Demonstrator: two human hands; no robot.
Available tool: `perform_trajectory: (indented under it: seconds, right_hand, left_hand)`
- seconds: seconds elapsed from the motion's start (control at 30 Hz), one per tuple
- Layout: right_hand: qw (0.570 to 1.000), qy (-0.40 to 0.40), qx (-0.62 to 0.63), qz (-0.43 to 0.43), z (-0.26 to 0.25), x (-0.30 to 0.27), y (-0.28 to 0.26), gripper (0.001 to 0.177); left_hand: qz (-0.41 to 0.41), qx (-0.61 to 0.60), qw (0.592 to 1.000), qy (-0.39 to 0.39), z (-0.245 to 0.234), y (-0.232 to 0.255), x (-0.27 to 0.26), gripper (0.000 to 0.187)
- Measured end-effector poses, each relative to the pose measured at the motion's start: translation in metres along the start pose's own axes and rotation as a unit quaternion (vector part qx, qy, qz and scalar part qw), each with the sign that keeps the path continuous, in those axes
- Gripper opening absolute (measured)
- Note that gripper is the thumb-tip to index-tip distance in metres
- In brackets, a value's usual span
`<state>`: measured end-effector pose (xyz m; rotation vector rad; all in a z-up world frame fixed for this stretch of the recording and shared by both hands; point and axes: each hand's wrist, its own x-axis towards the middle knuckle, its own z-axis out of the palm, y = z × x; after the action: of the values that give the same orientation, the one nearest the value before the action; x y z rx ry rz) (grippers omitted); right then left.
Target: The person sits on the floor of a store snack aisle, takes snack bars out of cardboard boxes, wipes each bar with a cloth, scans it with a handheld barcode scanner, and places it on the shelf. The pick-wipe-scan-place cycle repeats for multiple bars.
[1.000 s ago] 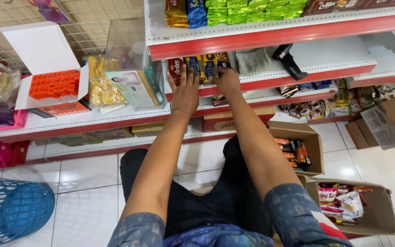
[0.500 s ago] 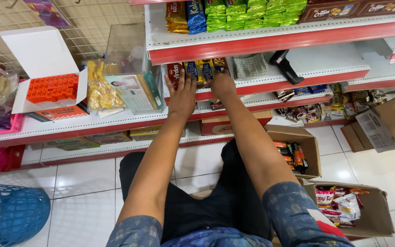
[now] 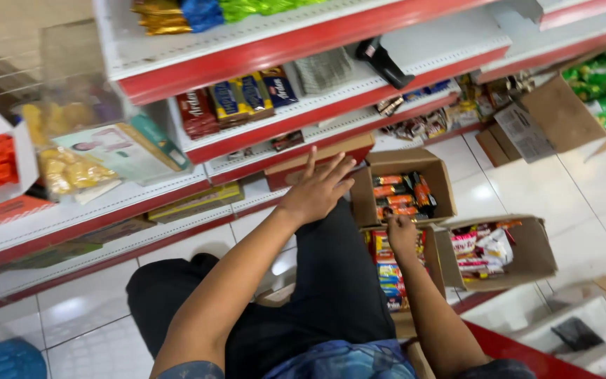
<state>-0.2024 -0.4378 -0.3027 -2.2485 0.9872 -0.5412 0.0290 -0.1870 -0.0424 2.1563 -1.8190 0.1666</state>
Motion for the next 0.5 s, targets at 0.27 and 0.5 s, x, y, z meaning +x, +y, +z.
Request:
perform_trajectory:
  seconds: [0.27, 0.5]
  right_hand:
    - [0.893, -0.096, 0.085, 0.432, -0.033, -0.151, 0.146, 0.029]
    - [0.906, -0.12, -0.122, 0.386, 0.006, -0.177, 0.19, 0.035]
  left_hand:
    - [-0.053, -0.178, 0.949, -0.253, 0.117, 0.107, 0.1, 0.048]
    - [-0.145, -0.214, 0.839, -0.479, 0.264, 0.143, 0.113, 0.046]
